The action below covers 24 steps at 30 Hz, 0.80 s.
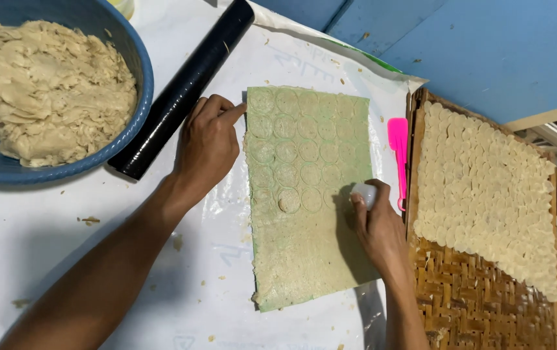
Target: Rolling out dough into a thin sheet and using a circular cutter to create uniform dough circles.
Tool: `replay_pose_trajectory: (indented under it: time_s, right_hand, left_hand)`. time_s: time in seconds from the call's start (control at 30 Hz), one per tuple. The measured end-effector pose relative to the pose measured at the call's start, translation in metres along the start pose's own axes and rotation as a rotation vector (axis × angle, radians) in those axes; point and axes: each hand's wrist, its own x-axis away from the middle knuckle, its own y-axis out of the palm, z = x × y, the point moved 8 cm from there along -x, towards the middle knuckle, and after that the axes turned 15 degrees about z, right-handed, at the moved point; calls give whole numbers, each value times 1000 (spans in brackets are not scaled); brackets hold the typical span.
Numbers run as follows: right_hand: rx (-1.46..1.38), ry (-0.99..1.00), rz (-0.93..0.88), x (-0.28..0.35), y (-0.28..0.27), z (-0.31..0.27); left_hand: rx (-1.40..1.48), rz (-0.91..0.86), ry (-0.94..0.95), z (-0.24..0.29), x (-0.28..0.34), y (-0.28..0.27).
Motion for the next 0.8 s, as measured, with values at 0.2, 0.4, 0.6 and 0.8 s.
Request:
replay_pose_trajectory:
  time_s: [0.2, 0.4, 0.6, 0.8]
  right_hand:
    - [29, -17, -29, 11, -5, -12]
    - [127, -136, -32, -6, 5, -13]
    - [308, -165, 40, -17, 28, -2]
    - [283, -229, -3, -15, 25, 1]
  left_hand:
    - [-21, 16, 11, -1, -1, 2]
    - [-1, 9, 2, 1, -2, 0]
    - [-2, -8, 4, 6, -8, -4]
    - [-1, -19, 13, 9, -9, -5]
